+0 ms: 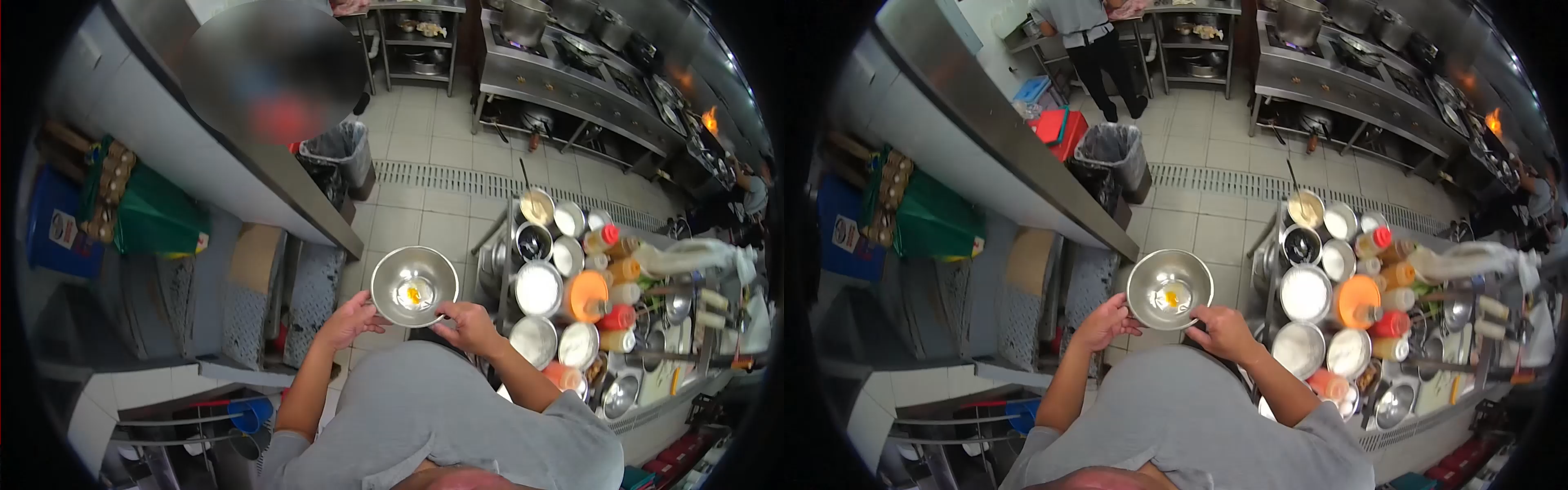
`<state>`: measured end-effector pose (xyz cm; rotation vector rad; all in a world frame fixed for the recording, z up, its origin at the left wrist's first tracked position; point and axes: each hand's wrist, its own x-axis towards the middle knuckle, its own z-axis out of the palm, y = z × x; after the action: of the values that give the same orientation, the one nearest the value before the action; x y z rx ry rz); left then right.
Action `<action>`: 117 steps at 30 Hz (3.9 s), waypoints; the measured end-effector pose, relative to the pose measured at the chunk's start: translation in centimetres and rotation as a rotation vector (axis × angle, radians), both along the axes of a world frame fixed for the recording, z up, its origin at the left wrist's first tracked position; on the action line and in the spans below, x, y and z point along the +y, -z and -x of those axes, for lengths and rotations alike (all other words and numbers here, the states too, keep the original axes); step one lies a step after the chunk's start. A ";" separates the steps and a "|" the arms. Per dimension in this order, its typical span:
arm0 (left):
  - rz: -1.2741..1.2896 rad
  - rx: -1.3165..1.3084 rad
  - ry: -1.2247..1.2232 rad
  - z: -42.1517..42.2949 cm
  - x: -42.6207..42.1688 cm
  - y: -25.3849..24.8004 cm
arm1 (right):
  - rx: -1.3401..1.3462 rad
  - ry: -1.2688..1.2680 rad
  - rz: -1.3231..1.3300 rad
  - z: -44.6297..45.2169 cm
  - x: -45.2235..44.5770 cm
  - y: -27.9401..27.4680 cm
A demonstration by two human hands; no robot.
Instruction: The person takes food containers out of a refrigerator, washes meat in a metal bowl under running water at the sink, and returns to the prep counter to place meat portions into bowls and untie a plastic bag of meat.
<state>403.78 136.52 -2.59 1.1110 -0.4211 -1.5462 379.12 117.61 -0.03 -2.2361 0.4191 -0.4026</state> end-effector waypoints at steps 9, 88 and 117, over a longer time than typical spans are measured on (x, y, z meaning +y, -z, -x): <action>0.011 0.173 -0.303 -15.2 -14.4 0.9 | -0.048 -0.160 0.059 -18.5 -15.3 -1.6; 0.216 -0.351 -1.808 -124.4 -45.2 -6.6 | 0.868 -0.552 -0.145 -119.0 -100.0 39.4; 0.307 0.078 -0.841 -177.6 -58.6 5.9 | 1.072 -0.124 1.179 -182.8 -80.7 35.1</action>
<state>581.33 77.90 -8.47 0.8204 -0.0960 -0.7461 561.94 36.90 -35.10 -3.4749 0.6685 0.9441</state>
